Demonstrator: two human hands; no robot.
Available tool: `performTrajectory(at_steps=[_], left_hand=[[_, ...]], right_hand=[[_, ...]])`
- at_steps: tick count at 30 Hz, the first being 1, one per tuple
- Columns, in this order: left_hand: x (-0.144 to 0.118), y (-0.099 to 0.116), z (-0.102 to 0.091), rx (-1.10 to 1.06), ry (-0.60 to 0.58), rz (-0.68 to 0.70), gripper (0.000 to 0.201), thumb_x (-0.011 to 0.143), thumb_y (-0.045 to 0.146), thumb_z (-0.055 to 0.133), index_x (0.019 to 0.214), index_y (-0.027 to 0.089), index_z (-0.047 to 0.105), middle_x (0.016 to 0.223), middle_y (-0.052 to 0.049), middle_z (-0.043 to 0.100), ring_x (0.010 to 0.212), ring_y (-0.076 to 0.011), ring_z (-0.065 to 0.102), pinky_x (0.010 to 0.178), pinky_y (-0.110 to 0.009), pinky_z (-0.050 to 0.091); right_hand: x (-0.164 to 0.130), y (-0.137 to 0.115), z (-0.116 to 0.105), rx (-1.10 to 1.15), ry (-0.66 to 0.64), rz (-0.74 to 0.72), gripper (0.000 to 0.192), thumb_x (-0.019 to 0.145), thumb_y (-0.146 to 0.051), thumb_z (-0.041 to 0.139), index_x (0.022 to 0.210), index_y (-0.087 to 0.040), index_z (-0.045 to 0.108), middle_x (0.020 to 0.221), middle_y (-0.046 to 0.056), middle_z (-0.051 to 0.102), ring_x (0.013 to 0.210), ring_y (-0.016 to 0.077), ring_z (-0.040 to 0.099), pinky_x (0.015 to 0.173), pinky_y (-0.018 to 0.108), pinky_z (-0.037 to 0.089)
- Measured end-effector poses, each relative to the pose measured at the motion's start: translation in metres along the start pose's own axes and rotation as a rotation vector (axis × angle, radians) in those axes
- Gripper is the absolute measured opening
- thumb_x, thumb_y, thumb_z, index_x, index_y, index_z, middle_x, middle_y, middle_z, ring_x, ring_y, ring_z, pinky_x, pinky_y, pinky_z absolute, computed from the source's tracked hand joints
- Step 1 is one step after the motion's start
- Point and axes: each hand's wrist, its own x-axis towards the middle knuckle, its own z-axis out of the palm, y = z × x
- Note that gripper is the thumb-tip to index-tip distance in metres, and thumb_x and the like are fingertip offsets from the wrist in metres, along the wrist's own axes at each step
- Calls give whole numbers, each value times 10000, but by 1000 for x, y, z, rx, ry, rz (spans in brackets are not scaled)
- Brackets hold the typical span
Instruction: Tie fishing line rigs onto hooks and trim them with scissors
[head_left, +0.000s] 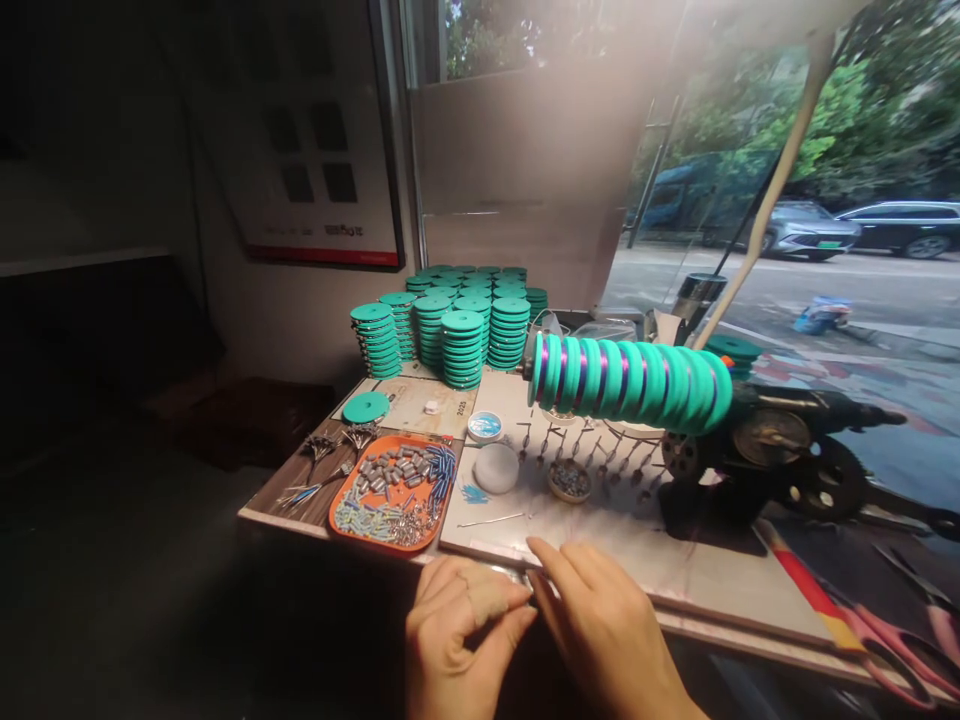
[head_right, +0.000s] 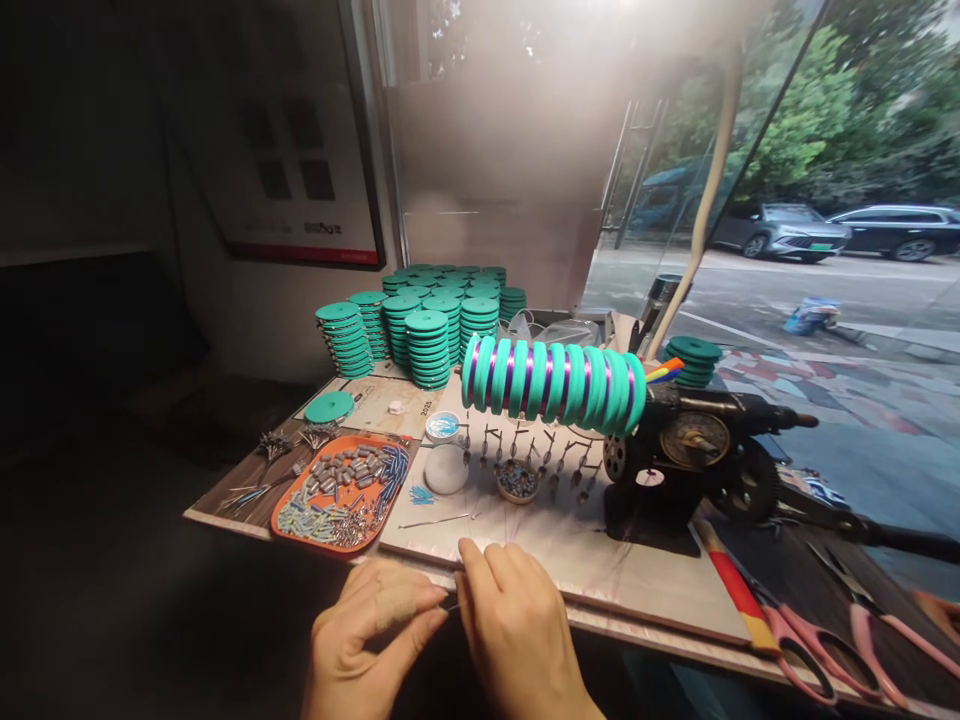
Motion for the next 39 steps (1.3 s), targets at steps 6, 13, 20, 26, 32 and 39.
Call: performTrajectory(at_steps=[6,13,20,26,32,39], left_hand=[[2,2,-1,38,-85,23,64,761,150,628,733,208,632,631,13,672,608,-150,622,621,-285,478],[1,2,-1,26,-105,34,75,759,131,619,733,201,614,635,23,666,611,-141,618,643,-283,463],[-7,-2,1,-88,-81,-126,94,772,177,607,680,196,601,624,26,634,615,-136,592,603,-257,461],[-16,-6,5,-112,-105,-185,84,770,207,620,687,198,631,610,22,632,614,-143,589,596,-263,463],[-15,-5,6,-80,-69,-138,68,751,196,639,682,193,642,577,20,633,572,-143,583,569,-267,464],[-13,-4,6,-21,-78,-65,58,747,159,635,705,198,635,612,16,643,604,-146,588,593,-278,463]], right_hand=[[-2,-5,-1,31,11,1,377,931,-183,256,883,-114,624,559,26,554,497,141,510,483,261,364],[-4,-7,0,64,30,-4,309,904,-151,293,903,-107,598,579,34,568,507,153,529,490,263,406],[-11,-8,-17,577,-63,142,106,849,-137,455,883,-182,546,696,10,577,626,116,562,559,188,451],[-19,-13,-19,656,-35,277,123,864,-172,455,839,-208,570,666,-3,543,600,115,536,540,206,427],[-14,-9,-27,528,-90,177,117,843,-152,464,784,-200,554,640,-6,548,575,115,529,518,209,421],[-16,-10,-27,436,-142,123,106,835,-127,466,796,-187,544,679,14,544,616,136,524,556,237,413]])
